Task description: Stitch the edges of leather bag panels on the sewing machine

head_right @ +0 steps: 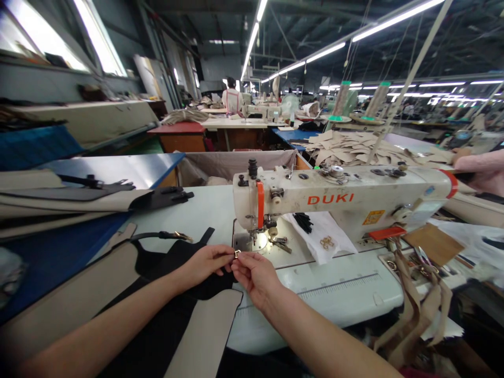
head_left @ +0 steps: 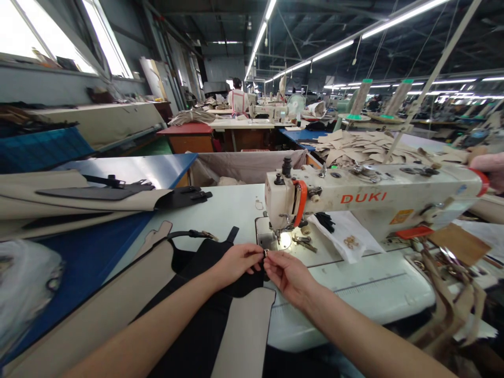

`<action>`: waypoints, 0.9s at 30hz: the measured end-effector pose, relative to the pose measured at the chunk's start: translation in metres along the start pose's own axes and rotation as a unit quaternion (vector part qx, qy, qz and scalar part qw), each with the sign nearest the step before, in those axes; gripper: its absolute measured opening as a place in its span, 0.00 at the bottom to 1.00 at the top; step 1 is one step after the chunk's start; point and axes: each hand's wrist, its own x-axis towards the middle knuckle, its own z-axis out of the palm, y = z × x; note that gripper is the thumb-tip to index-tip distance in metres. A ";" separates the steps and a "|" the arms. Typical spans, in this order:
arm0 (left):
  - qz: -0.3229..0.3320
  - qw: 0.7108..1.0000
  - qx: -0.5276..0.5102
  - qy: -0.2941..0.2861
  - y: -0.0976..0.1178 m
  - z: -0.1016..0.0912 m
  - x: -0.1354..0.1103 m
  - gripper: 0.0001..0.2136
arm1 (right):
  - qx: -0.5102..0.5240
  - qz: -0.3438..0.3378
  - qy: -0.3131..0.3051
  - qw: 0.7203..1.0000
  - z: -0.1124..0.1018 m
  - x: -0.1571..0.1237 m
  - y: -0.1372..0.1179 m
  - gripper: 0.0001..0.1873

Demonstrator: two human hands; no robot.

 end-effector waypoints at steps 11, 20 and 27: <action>0.003 1.000 0.016 -0.011 -0.001 -0.001 -0.001 0.11 | -0.025 -0.039 0.003 0.999 -0.005 0.004 0.005 0.08; 0.004 1.000 0.026 -0.017 0.001 -0.001 -0.001 0.11 | -0.040 -0.038 0.015 0.998 -0.001 -0.001 0.001 0.05; 0.002 0.999 0.029 -0.022 0.001 -0.002 -0.001 0.12 | -0.061 -0.040 0.015 0.997 -0.001 -0.002 0.001 0.04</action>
